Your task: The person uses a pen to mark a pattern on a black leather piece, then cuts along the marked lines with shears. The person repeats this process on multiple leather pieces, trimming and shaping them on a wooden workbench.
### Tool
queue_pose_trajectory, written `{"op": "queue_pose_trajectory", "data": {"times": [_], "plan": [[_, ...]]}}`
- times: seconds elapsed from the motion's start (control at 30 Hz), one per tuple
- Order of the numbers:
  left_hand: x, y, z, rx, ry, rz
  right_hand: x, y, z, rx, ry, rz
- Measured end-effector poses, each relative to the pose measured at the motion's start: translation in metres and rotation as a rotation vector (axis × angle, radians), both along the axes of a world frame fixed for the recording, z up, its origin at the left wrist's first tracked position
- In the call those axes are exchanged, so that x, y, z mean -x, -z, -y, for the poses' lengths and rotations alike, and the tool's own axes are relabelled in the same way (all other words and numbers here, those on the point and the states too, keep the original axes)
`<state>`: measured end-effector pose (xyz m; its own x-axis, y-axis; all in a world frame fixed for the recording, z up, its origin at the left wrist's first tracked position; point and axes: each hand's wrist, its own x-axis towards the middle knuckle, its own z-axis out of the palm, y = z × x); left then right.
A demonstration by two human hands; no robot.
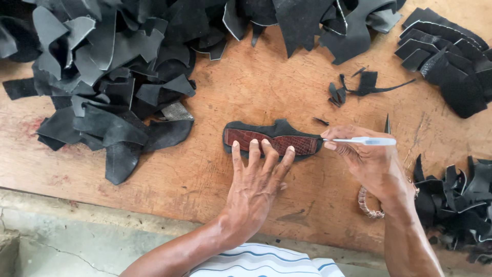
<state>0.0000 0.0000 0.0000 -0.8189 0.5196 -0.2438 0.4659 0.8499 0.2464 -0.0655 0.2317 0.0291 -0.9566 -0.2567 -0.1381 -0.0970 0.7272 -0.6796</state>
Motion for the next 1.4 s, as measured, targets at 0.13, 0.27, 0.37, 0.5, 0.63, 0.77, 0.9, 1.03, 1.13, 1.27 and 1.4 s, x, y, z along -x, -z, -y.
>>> {"op": "queue_pose_trajectory", "data": {"times": [0.13, 0.27, 0.37, 0.5, 0.63, 0.77, 0.9, 1.03, 1.13, 1.27, 1.4], "plan": [[0.003, 0.002, 0.005, -0.001, 0.017, 0.038, 0.005, 0.005, 0.017, 0.035, -0.070, -0.064], [0.001, 0.002, 0.011, 0.072, 0.047, -0.015, 0.008, 0.008, 0.029, 0.011, -0.088, -0.054], [0.001, 0.005, 0.012, -0.005, -0.003, -0.013, 0.009, 0.008, 0.031, 0.252, -0.004, 0.033], [0.001, 0.007, 0.015, -0.022, -0.011, -0.035, 0.009, 0.008, 0.027, 0.218, 0.041, 0.018], [0.001, 0.005, 0.016, -0.024, 0.000, -0.034, 0.008, 0.009, 0.027, 0.232, 0.031, 0.022], [0.001, 0.005, 0.015, -0.017, 0.000, -0.031, 0.008, 0.008, 0.031, 0.206, -0.001, 0.017], [-0.001, 0.007, 0.016, 0.037, 0.014, -0.043, 0.015, 0.010, 0.047, 0.150, -0.110, -0.057], [0.000, 0.011, 0.012, -0.028, -0.034, -0.017, 0.021, 0.021, 0.070, 0.166, -0.195, -0.028], [-0.001, 0.011, 0.014, -0.036, -0.033, -0.027, 0.020, 0.032, 0.083, 0.235, -0.210, -0.058], [0.000, 0.004, 0.017, -0.065, -0.028, -0.068, 0.018, 0.041, 0.077, 0.410, -0.078, 0.037], [0.008, -0.005, 0.017, -0.133, -0.011, -0.017, -0.006, 0.032, 0.039, 0.420, 0.150, -0.008]]}}
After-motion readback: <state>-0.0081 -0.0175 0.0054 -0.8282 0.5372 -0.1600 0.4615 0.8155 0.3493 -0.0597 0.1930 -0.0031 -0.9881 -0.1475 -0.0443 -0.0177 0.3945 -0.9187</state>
